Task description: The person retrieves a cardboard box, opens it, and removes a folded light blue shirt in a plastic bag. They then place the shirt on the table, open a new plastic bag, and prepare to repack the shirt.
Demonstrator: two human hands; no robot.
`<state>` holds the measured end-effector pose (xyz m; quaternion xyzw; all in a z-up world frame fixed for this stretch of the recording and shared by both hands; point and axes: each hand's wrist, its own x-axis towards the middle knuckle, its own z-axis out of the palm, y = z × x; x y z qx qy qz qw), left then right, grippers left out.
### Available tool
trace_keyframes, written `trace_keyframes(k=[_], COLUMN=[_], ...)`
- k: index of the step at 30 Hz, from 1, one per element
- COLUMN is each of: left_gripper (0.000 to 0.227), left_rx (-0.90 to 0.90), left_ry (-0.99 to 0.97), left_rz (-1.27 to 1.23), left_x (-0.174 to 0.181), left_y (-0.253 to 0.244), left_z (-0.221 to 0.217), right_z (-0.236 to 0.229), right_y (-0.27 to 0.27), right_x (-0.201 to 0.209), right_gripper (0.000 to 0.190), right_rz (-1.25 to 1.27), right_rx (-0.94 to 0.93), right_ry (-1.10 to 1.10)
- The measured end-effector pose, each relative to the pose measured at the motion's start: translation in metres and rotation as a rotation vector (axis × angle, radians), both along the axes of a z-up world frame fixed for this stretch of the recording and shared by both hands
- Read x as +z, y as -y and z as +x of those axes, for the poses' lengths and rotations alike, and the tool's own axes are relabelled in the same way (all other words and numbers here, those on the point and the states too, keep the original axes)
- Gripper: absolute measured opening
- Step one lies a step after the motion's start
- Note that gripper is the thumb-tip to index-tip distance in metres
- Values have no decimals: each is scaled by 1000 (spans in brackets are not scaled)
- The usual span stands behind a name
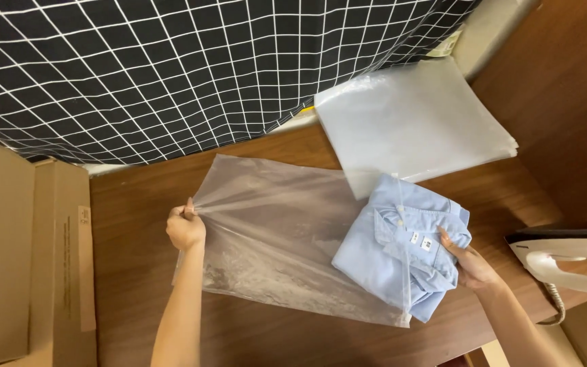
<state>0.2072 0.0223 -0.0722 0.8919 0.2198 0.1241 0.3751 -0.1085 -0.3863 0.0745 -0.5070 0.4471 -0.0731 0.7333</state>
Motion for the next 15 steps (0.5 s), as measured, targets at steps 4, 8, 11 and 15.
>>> trace_keyframes(k=[4,8,11,15], left_gripper=[22,23,18,24], left_rx=[12,32,116,198], left_ry=[16,30,58,107], left_rz=[0,6,3,62], left_x=[19,17,9,-6], left_y=[7,-1,-20,-66], left_z=[-13,-14,-9,-6], right_z=[-8,-11,-15,-37], right_y=[1,-1,4,36], right_x=[0,4,9,-12], right_gripper=[60,60,54,49], right_rz=[-13,-25,-17,-17], right_rx=[-15,-29,-2,-30], right_ry=[2,2,-49,20])
